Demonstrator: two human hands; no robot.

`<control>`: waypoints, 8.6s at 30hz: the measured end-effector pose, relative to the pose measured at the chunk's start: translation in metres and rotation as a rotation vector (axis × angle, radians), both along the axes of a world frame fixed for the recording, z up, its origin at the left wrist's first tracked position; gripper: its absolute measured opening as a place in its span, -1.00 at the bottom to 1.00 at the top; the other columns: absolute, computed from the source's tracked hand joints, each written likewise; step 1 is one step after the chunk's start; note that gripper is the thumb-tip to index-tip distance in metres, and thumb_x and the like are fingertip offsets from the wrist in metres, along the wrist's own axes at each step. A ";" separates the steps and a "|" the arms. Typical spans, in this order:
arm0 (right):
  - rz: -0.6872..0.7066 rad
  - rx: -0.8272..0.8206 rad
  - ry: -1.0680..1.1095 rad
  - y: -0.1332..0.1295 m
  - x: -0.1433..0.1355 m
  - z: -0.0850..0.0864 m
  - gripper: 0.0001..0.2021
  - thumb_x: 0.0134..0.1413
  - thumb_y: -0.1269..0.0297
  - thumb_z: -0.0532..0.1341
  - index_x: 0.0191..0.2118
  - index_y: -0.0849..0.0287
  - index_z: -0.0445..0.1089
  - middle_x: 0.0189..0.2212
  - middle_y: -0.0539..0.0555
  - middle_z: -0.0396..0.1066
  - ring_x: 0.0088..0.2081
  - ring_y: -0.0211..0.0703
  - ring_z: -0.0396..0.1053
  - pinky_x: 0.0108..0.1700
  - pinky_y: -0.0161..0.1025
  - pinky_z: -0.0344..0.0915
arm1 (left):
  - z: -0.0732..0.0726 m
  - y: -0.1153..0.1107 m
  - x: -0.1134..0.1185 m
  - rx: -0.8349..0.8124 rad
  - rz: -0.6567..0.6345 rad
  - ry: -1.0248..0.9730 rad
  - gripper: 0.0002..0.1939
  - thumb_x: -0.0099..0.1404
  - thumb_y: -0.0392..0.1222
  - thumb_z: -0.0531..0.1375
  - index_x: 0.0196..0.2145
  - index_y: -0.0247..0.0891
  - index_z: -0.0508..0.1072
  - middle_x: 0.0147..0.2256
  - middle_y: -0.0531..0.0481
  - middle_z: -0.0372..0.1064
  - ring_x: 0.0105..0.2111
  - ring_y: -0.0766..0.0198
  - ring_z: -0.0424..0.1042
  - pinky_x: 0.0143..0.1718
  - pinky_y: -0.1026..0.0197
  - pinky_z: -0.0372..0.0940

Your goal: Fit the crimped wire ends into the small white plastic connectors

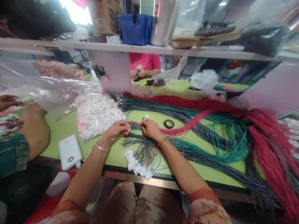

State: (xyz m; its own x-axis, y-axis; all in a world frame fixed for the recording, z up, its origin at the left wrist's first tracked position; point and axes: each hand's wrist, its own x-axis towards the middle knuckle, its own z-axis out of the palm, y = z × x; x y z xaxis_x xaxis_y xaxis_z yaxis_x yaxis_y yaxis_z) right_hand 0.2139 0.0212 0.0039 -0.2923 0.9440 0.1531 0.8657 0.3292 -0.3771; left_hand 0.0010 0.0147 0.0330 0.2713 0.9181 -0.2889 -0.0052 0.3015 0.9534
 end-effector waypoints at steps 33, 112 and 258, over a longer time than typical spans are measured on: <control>0.090 -0.043 0.678 -0.013 -0.022 0.039 -0.79 0.01 0.21 0.11 -0.54 0.19 0.23 -0.61 -0.07 0.20 -0.53 -0.34 0.09 -0.46 -0.36 0.06 | -0.014 0.000 0.009 0.052 -0.019 -0.363 -0.67 -0.05 -0.14 0.42 -0.36 -0.35 0.46 -0.43 0.00 0.40 -0.46 0.43 0.34 -0.39 0.36 0.24; -0.012 -0.089 0.712 -0.018 -0.014 0.024 -0.85 -0.14 0.24 0.15 -0.53 0.23 0.33 -0.65 -0.12 0.11 -0.56 -0.38 0.01 -0.51 -0.39 -0.03 | -0.021 -0.001 0.018 0.022 -0.009 -0.414 -0.81 0.06 -0.24 0.36 -0.38 -0.37 0.48 -0.35 -0.04 0.42 -0.42 0.42 0.36 -0.36 0.36 0.29; -0.264 -0.203 1.497 -0.052 -0.013 0.046 -0.58 -0.33 0.24 0.36 -0.30 0.12 0.19 -0.58 -0.17 0.30 -0.52 -0.35 0.25 -0.39 -0.36 0.16 | -0.016 -0.036 0.052 0.635 -0.142 0.289 -0.88 0.29 -0.14 0.04 -0.38 -0.19 0.16 -0.56 0.12 0.24 -0.56 0.34 0.22 -0.47 0.28 0.10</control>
